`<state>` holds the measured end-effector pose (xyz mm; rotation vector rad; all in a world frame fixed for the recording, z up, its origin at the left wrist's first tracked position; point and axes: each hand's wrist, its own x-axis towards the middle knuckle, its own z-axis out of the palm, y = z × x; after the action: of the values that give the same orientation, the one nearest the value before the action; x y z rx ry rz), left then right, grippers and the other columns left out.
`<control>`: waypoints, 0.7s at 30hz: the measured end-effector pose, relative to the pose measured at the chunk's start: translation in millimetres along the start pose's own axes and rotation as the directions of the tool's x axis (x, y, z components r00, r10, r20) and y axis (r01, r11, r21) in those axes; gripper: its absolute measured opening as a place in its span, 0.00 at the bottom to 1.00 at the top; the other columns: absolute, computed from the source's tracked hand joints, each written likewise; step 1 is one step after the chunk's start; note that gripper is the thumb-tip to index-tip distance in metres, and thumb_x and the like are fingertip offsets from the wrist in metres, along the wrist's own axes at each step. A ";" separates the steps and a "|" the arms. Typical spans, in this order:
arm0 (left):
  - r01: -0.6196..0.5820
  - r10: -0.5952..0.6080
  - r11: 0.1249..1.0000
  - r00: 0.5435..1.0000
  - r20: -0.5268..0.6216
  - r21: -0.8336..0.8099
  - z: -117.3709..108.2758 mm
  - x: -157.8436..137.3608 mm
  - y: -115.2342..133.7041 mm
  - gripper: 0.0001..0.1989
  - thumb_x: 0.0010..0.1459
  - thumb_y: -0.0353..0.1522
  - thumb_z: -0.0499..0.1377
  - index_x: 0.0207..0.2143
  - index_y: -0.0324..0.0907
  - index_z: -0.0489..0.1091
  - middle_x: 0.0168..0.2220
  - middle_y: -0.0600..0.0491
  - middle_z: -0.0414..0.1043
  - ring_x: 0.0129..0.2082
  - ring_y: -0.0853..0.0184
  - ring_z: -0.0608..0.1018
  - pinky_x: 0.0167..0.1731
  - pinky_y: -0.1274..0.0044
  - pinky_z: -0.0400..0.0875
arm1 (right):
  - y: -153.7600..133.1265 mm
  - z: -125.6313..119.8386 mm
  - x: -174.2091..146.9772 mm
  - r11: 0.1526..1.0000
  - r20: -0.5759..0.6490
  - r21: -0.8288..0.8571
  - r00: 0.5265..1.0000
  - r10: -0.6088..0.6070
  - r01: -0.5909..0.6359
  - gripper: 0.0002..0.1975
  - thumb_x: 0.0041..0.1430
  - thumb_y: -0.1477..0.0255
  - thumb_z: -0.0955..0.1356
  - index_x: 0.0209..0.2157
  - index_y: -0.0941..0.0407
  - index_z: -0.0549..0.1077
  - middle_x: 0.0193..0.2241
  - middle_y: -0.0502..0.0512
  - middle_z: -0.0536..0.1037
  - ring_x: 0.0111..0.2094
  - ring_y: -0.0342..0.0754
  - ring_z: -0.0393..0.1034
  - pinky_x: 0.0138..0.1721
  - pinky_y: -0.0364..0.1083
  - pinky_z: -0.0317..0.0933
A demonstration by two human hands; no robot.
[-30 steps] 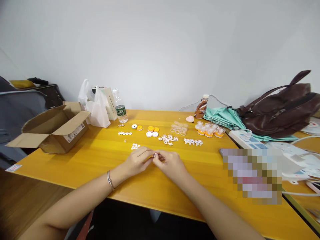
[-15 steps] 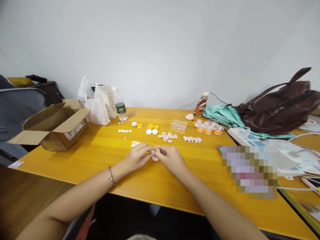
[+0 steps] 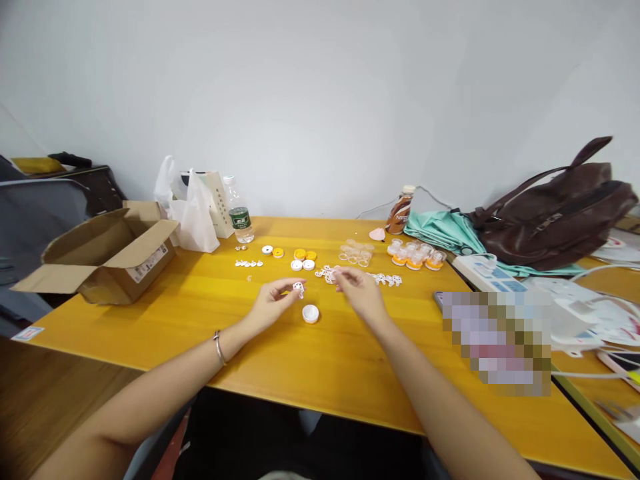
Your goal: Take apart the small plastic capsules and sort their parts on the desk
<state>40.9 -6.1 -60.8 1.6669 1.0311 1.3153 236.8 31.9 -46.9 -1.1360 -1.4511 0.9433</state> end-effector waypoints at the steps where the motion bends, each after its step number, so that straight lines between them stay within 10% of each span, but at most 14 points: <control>1: 0.027 -0.027 0.999 1.000 -0.011 -0.019 -0.4 1.6 -1.0 0.15 0.53 0.36 0.57 0.41 0.36 0.71 0.34 0.49 0.74 0.33 0.69 0.75 0.38 0.76 0.70 | 4.4 -7.0 6.8 1.000 -0.076 -0.027 0.997 -0.007 0.004 0.14 0.46 0.63 0.68 0.32 0.58 0.71 0.23 0.50 0.73 0.22 0.41 0.67 0.25 0.41 0.62; 12: 0.058 -0.059 0.995 0.998 -0.021 -0.079 0.7 5.1 -5.9 0.16 0.53 0.36 0.56 0.42 0.38 0.71 0.34 0.50 0.73 0.30 0.70 0.71 0.37 0.78 0.66 | 46.9 -9.6 36.9 0.960 -0.061 -0.262 0.994 0.089 -0.102 0.03 0.48 0.73 0.66 0.27 0.58 0.69 0.15 0.48 0.71 0.17 0.40 0.66 0.21 0.39 0.61; 21: 0.079 -0.081 0.951 0.997 0.008 -0.298 2.4 3.5 -1.8 0.16 0.49 0.35 0.61 0.40 0.39 0.66 0.27 0.54 0.71 0.28 0.73 0.72 0.35 0.79 0.65 | 30.6 -7.1 27.7 0.965 -0.044 -0.259 0.999 0.021 -0.031 0.16 0.49 0.63 0.66 0.38 0.59 0.72 0.15 0.47 0.69 0.17 0.42 0.62 0.21 0.42 0.58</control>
<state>43.5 -2.4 -61.6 1.3818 0.8446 1.3476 248.0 66.2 -68.1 -1.3603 -1.5624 0.7574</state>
